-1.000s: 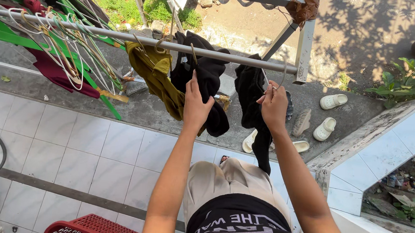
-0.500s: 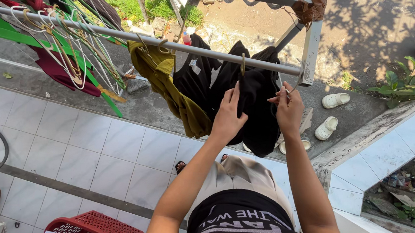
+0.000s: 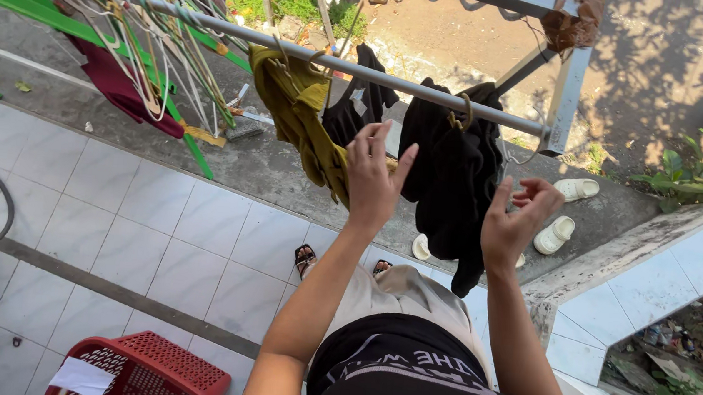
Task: The person hangs wet clothes on a drying rack using hangers. They take a black garment and a pink patterned garment from a laundry basket, place each on a hanger, and hang them on the rack. The person also picks up and repositions empty hangers on the rack.
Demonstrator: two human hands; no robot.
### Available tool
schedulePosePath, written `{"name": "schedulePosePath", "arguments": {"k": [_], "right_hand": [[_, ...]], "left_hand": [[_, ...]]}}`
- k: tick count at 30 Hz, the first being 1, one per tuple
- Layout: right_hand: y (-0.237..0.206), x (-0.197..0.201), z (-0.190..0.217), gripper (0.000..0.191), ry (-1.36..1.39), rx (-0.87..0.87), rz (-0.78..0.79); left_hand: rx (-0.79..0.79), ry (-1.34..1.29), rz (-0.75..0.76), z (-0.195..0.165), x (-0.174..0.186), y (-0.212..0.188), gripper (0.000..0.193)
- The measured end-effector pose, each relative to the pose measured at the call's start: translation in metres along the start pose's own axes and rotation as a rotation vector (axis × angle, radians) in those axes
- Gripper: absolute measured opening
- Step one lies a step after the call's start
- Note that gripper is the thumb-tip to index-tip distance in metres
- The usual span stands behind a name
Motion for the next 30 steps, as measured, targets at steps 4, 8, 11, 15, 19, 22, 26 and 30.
{"name": "schedulePosePath", "arguments": {"k": [4,8,11,15,19,22,26,30], "right_hand": [[-0.026,-0.032,0.053,0.017,0.290,-0.044,0.144],[-0.022,-0.098,0.120,0.017,0.199,0.169,0.398],[0.001,-0.165,0.164,0.032,0.089,0.179,0.537],[0.008,-0.230,0.200,0.058,0.124,0.162,0.587],[-0.002,-0.264,0.211,0.030,0.001,0.116,0.452],[-0.010,-0.271,0.202,0.021,-0.014,0.012,0.459],[-0.025,-0.251,0.185,0.026,-0.098,-0.067,0.499],[-0.038,-0.206,0.167,0.033,-0.206,-0.159,0.425]], "left_hand": [[0.141,0.025,-0.238,0.061,0.051,0.022,0.069],[0.351,-0.226,-0.043,0.111,0.072,0.040,0.084],[0.270,-0.279,-0.007,0.131,0.092,0.044,0.084],[0.305,-0.348,0.159,0.147,0.123,0.045,0.095],[0.281,-0.392,0.319,0.156,0.152,0.066,0.101],[0.342,-0.376,0.370,0.153,0.166,0.074,0.099],[-0.100,-0.155,0.085,0.137,0.179,0.067,0.100],[-0.403,-0.275,0.351,0.132,0.162,0.060,0.054]]}}
Point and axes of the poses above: each hand's wrist, its own y-axis towards the middle knuckle, its own x-axis out of the back of the hand, z = x × y, the point moved 2 cm from there along y, towards the middle knuckle, and after that the axes turned 10 degrees about -y, right-handed, at the moved point
